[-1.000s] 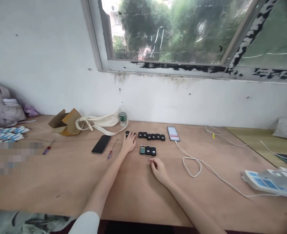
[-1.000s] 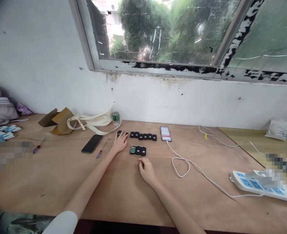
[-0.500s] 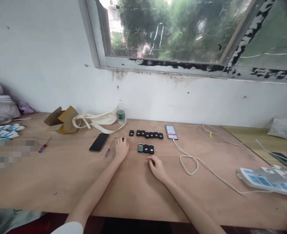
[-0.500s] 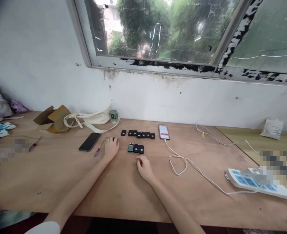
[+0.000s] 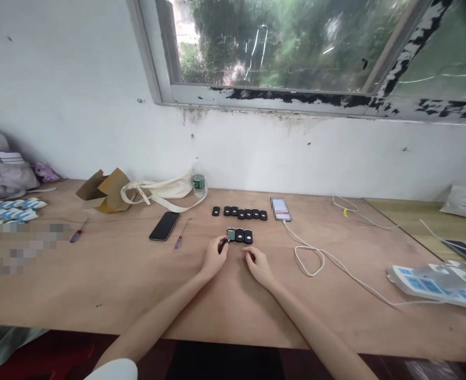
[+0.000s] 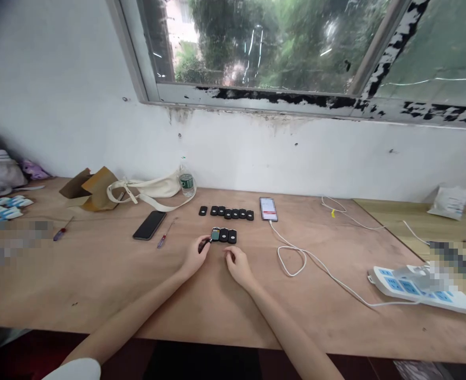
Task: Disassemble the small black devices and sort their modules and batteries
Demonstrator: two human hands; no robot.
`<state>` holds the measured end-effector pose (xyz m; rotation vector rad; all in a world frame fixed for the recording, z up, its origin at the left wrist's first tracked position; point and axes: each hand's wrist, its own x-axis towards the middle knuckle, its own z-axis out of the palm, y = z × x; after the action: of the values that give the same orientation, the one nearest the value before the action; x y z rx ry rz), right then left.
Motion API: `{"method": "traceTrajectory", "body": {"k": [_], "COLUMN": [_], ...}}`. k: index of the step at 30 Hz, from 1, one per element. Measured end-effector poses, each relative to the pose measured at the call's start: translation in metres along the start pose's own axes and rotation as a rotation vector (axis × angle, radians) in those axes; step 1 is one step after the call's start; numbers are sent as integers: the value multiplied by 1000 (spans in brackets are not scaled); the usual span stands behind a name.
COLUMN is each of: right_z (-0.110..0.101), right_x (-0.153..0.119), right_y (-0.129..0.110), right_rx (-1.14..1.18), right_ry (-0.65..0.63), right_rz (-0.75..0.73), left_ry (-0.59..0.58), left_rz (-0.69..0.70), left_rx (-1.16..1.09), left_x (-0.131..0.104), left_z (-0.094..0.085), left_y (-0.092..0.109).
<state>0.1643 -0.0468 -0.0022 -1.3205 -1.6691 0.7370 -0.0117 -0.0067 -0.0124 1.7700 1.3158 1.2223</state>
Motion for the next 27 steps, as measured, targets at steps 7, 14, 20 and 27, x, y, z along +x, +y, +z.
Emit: {"method": "traceTrajectory", "body": {"k": [7,14,20,27], "right_z": [0,-1,0,-3], "right_x": [1,0,1,1], "right_y": [-3,-6,-2,-4], "right_rx": [126,136,282,529], "right_ry": [-79,-110,-59,-237], "right_rz": [114,117,134,250], "left_ry": [-171,-195,-227,-501], "left_rz": [-138,-324,-295,-276], "left_rx": [-521,-580,-600,-682], "left_x": [-9,-4,0,5], "left_z": [14,5,3,-7], "left_y": [15,16,15,14]}}
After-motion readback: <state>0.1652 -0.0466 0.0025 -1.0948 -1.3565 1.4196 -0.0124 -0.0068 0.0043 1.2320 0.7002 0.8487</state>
